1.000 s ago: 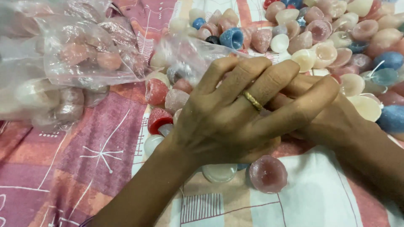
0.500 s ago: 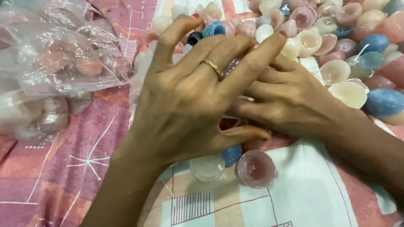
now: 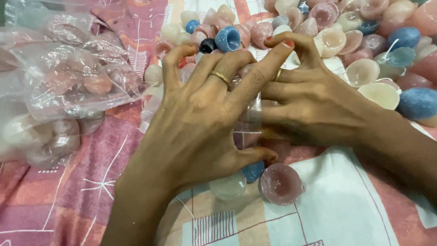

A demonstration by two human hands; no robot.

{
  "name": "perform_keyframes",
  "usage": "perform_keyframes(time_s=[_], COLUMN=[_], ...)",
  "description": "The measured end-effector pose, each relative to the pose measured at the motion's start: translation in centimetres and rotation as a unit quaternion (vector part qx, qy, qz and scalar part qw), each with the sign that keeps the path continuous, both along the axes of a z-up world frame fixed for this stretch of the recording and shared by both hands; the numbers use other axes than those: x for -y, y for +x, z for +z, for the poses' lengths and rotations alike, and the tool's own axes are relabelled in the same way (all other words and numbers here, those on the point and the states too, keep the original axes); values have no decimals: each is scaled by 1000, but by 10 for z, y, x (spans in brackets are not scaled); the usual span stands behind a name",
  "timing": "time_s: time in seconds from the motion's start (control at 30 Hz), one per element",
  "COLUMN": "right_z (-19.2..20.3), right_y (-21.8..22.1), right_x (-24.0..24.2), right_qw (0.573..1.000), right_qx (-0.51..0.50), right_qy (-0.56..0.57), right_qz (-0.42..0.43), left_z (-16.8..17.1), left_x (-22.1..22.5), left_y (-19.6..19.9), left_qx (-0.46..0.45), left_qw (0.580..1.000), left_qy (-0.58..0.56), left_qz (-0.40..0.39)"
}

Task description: Sorting small molded wax melts into plastic zipper bags.

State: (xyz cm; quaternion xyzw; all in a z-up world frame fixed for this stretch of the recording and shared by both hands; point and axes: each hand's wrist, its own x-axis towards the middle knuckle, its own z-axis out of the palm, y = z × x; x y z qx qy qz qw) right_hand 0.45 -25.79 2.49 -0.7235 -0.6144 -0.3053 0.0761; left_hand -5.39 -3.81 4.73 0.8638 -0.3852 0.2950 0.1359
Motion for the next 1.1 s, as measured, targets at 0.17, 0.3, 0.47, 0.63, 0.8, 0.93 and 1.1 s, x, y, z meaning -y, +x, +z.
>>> perform_keyframes(time_s=[0.17,0.3,0.47,0.63,0.8,0.93,1.1], right_z=[4,10,17,29,22,26,30], right_y=[0,-7,-8,8,36,29,23], right_x=[3,2,13,37,60,50,44], right_qw=[996,979,937,897,860,884,762], right_qx=[-85,-196,-340,-416,-493,-460,-587], right_qy=[23,58,74,140,-55,-86,-169], right_qz=[-14,9,-33,-60,-118,-8,-215], left_z=[-1,0,-7,2,10,8,3], left_x=[-2,-2,-6,-20,-27,-31,-36], left_y=[0,-1,6,10,13,16,20], left_qx=[-5,-61,-77,-119,-221,-227,-206], left_qw=[999,998,996,991,970,967,969], left_qy=[-34,-16,-36,-59,-80,-97,-129], left_qz=[-27,-4,-21,3,68,69,40])
